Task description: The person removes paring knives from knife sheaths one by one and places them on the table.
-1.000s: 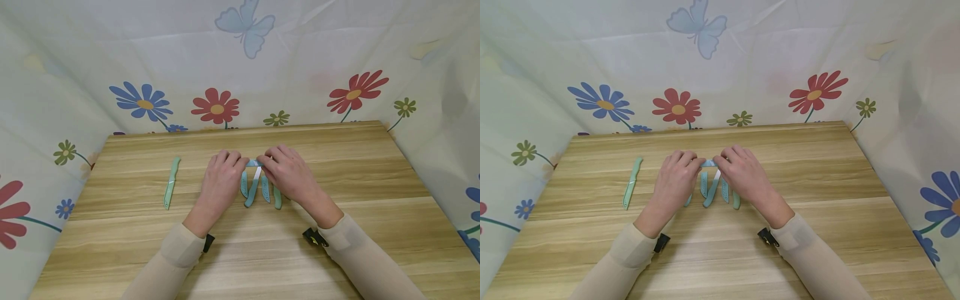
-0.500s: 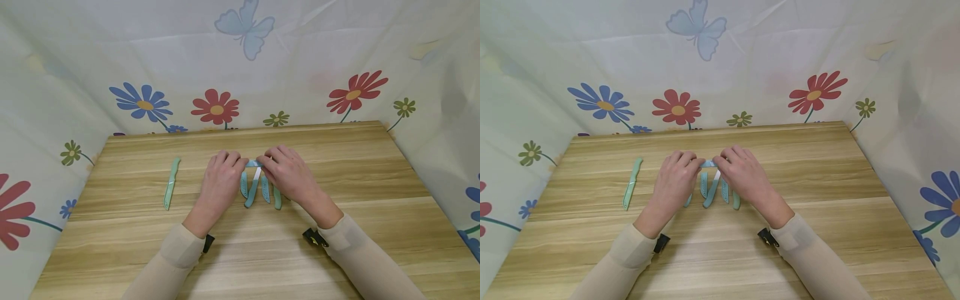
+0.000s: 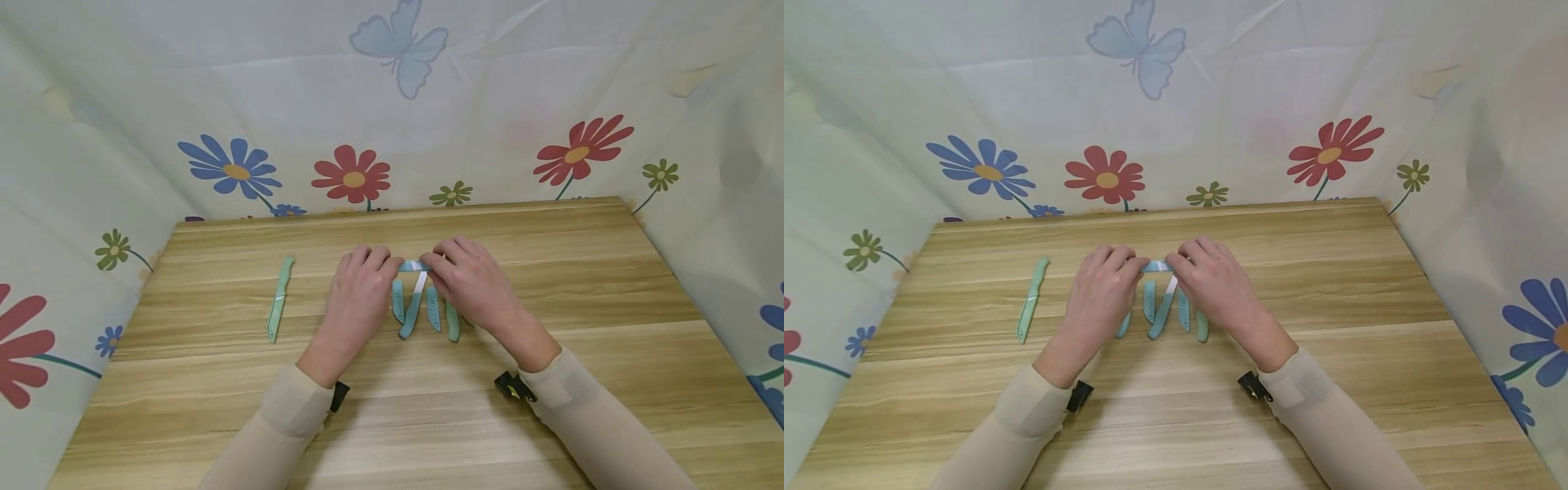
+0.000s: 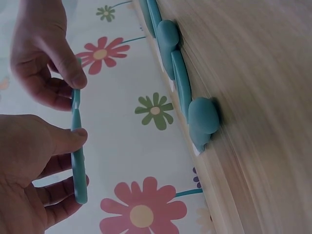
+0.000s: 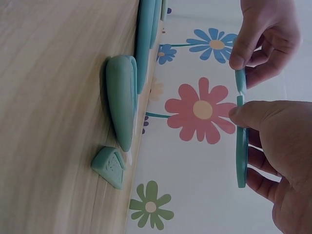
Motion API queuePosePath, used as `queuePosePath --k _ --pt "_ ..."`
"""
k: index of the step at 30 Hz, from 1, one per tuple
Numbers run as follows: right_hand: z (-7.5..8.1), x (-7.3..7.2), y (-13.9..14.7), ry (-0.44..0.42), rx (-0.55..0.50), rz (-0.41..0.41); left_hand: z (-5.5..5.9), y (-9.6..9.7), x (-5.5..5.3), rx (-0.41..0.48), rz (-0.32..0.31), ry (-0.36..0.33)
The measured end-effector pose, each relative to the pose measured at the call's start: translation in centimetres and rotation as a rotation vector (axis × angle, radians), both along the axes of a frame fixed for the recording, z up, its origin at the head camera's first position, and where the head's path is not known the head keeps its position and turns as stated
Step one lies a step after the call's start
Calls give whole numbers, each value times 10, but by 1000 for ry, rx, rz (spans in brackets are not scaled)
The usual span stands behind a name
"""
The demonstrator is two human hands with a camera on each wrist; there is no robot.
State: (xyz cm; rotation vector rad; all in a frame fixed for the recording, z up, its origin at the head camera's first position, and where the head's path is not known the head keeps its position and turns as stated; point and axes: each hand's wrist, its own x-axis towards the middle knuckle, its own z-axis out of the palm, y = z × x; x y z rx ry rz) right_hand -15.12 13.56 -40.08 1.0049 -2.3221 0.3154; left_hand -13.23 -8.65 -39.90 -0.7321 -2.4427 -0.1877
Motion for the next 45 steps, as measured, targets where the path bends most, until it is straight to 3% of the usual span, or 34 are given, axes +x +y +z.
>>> queuePosePath --k 16,45 --pt "0 -1 1 -30 18 -13 1 -1 -2 -6 6 12" --pt "-2 -3 4 -74 31 -26 -1 -3 -2 -13 34 -34"
